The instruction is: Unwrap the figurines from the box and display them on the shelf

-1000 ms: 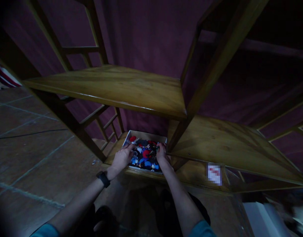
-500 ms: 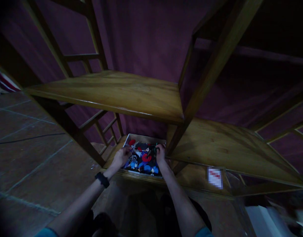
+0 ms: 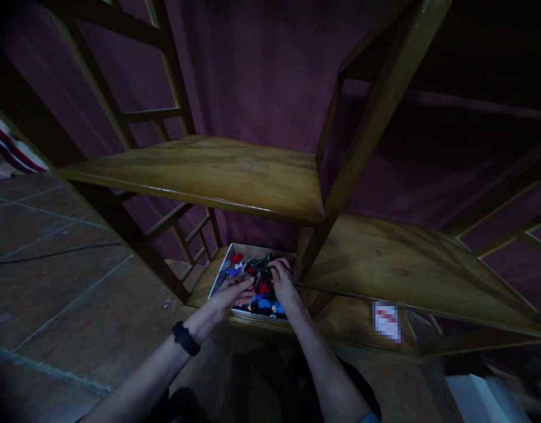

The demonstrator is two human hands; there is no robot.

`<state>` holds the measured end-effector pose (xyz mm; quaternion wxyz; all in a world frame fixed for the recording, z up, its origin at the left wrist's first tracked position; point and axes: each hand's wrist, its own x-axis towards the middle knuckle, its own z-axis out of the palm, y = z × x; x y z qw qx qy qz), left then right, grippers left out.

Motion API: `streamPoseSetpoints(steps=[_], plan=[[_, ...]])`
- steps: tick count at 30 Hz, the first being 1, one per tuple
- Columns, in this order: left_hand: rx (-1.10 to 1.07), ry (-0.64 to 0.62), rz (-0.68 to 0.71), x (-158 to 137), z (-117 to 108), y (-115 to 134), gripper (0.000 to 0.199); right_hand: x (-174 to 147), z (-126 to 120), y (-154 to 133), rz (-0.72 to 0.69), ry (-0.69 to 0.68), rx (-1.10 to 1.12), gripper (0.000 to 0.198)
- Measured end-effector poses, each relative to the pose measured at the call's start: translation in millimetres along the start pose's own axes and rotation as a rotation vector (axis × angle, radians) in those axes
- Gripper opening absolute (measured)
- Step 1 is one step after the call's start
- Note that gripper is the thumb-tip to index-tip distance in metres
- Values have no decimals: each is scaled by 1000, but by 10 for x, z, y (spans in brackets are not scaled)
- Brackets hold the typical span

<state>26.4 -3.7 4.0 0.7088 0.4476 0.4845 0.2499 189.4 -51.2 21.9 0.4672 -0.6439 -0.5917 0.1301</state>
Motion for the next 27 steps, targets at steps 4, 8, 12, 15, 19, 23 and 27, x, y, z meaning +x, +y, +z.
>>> streamPoseSetpoints(steps=[4, 8, 12, 15, 19, 23, 27], plan=[[-266, -118, -100, -70, 57, 11, 31, -89, 21, -118, -81, -96, -8, 26], [-285, -44, -28, -127, 74, 22, 31, -143, 6, -215, -123, -148, 9, 28], [-278, 7, 60, -177, 77, 20, 37, -152, -21, -248, -105, -72, 108, 31], [-297, 1, 86, -221, 64, 25, 38, -164, -8, -191, -41, 34, 184, 32], [-361, -52, 84, -284, 38, 6, 36, -216, 47, -46, 128, 29, 233, 34], [-412, -85, 73, -363, 13, -43, 32, -294, 81, 50, 215, -54, 293, 29], [-358, -78, 122, -498, 23, -62, 38, -394, 88, 84, 233, -113, 435, 29]])
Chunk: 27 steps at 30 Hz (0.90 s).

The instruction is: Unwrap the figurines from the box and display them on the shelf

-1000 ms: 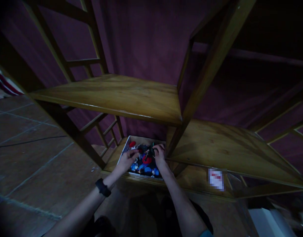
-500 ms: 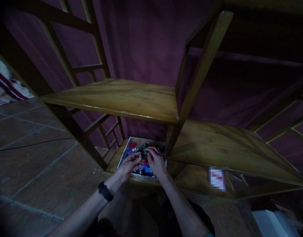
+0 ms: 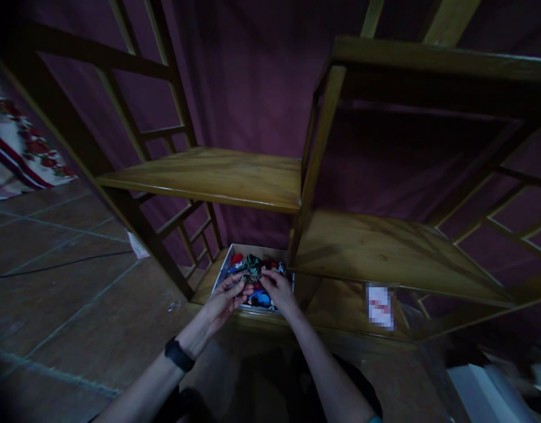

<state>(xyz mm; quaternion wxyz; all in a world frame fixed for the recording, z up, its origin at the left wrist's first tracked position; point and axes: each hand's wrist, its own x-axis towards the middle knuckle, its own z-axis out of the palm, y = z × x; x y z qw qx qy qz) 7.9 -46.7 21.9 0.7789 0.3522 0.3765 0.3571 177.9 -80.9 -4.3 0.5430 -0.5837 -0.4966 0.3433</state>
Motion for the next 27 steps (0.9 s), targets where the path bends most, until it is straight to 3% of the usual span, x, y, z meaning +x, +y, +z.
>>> streamPoseSetpoints(steps=[5, 12, 16, 27], plan=[[61, 30, 114, -249, 115, -75, 43, -194, 7, 6, 23, 28, 196, 36], [108, 90, 232, -786, 247, -217, 51, -610, 30, -188, 94, 91, 309, 29], [254, 86, 321, -1103, 306, -158, 44, -907, 23, -433, 46, 34, 319, 34], [761, 208, 688, -1914, 742, -10, 18, -1428, -173, -1166, -126, 138, 376, 31]])
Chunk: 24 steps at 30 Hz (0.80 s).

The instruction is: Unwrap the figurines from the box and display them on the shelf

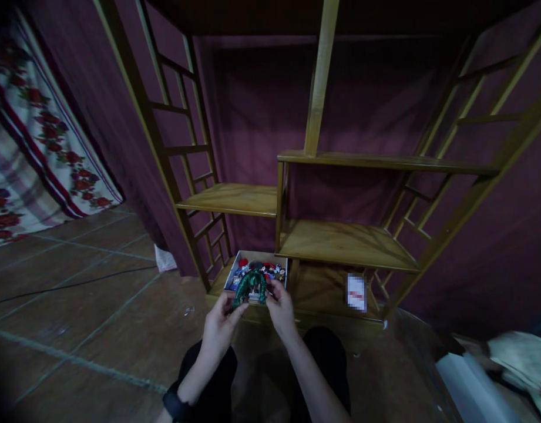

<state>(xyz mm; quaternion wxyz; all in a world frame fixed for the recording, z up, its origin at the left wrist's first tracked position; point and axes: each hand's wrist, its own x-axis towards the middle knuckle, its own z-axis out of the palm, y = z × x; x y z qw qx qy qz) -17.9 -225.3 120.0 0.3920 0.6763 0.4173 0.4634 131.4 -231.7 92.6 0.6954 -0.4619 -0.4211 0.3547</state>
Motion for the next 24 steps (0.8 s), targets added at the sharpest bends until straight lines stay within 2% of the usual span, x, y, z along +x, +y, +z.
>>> streamPoseSetpoints(steps=[4, 9, 12, 14, 19, 24], plan=[[193, 2, 123, -152, -15, 226, 21, -94, -15, -280, -49, 9, -23, 36], [207, 72, 200, -263, 10, 388, 29, -200, -75, -570, -129, 8, -6, 32], [90, 136, 113, -236, 70, 487, 28, -229, -137, -718, -106, 12, -33, 29], [-96, 137, 26, -180, 121, 571, 31, -233, -187, -825, -94, 14, -54, 29], [-577, 70, -193, -32, 206, 784, 41, -236, -290, -1120, -146, -14, -77, 31], [-772, -76, -353, 24, 255, 888, 33, -307, -303, -1359, -294, 4, -142, 28]])
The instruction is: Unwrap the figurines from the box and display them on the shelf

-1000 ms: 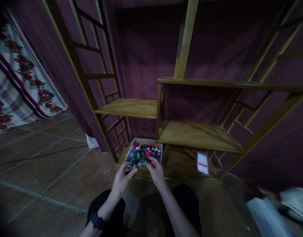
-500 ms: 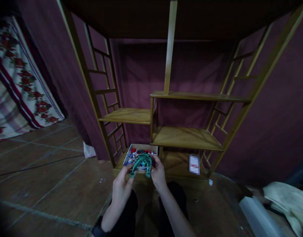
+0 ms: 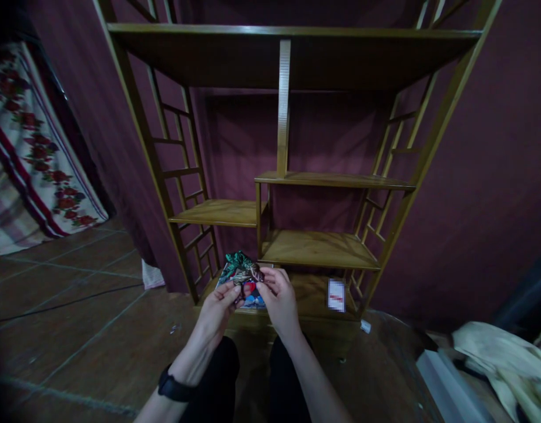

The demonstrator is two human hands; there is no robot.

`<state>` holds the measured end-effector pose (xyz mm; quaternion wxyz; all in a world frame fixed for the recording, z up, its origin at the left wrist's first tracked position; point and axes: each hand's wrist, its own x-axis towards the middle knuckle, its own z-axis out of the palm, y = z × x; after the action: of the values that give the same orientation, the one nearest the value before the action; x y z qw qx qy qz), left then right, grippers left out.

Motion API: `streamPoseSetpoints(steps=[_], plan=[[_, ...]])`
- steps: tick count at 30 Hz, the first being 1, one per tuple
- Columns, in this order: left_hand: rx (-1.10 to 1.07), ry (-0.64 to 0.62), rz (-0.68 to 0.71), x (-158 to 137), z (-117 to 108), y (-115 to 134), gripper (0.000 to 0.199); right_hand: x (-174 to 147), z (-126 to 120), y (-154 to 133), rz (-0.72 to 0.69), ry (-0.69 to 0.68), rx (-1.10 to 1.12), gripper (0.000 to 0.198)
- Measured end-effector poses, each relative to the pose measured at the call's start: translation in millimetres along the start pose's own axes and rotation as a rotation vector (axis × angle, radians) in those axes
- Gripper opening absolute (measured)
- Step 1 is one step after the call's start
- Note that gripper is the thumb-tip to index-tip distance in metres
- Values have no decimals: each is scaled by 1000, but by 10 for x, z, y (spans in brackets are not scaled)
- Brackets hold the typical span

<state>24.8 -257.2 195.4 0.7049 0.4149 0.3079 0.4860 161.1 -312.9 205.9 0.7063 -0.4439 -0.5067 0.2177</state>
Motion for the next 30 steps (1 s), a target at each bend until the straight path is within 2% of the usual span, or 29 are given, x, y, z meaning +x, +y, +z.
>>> streamPoseSetpoints(steps=[7, 11, 15, 20, 26, 30], plan=[[-117, -61, -266, 17, 82, -21, 13, 6, -53, -192, -106, 27, -284, 30], [-191, -79, -340, 46, 72, -16, 13, 56, -116, -201, -103, 31, -342, 31], [-196, -86, -350, 63, 79, 34, 16, 98, -160, -160, -73, 41, -338, 33], [-72, -41, -200, 43, 143, 109, 22, 117, -175, -51, -28, 36, -240, 35], [126, 6, 146, 51, 193, 52, 34, 102, -182, 143, 89, 12, -67, 32], [275, 42, 310, 33, 172, -53, 35, 55, -170, 288, 157, 20, 27, 33]])
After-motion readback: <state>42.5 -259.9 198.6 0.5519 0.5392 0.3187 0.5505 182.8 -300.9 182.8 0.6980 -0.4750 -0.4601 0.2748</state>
